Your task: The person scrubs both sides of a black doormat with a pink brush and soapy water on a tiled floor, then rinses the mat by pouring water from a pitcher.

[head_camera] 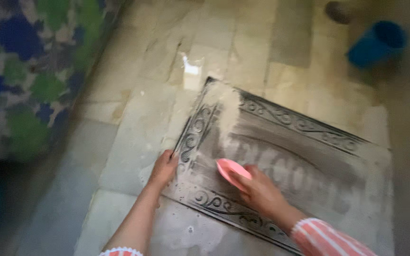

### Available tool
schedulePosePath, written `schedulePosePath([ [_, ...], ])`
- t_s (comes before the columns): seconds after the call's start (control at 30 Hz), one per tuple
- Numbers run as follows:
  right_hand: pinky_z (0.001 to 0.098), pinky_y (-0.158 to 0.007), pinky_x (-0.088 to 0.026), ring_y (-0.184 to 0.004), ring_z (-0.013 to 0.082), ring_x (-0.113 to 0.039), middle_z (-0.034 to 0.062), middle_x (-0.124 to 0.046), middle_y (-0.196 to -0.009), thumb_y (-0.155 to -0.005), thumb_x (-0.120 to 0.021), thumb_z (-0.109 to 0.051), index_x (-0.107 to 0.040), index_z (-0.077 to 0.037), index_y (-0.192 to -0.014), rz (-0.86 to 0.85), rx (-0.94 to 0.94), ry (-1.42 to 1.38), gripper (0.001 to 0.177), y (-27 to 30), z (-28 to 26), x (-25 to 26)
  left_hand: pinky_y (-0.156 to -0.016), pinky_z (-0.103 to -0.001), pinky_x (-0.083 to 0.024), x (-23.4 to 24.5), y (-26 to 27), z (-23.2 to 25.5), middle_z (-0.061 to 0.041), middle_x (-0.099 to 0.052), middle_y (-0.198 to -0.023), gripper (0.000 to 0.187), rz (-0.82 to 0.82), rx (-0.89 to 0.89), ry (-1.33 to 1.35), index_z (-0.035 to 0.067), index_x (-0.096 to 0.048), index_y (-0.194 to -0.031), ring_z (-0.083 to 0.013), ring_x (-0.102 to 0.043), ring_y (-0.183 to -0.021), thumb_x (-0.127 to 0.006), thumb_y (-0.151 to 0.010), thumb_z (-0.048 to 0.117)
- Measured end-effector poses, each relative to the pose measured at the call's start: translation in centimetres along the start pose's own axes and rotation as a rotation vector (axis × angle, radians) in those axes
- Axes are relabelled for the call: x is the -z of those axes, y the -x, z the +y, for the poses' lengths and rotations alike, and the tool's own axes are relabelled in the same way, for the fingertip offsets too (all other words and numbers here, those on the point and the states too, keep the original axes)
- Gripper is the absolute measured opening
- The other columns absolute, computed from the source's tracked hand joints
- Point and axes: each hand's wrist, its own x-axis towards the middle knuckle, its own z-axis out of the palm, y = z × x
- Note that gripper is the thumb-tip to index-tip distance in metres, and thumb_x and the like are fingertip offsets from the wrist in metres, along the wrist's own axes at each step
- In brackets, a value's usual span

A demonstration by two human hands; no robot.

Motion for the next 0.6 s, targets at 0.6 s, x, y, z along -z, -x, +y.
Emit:
schedulePosePath([
  [0.6, 0.0446, -0.084, -0.058, -0.093, 0.0336, -0.072, 0.0222, -0.060, -0.126, -0.083, -0.072, -0.049, -0.051, -0.025, -0.149, 0.337, -0.676, -0.251, 0.073, 15.3, 7.9, 6.4, -0.068, -0.046, -0.053, 8.7, -2.6, 19.4, -0.015, -0.072, -0.079, 0.035, 0.153, -0.222, -0.174, 0.008, -0.077, -0.091, -0.0318, -0.069, -0.073, -0.078, -0.082, 0.042],
])
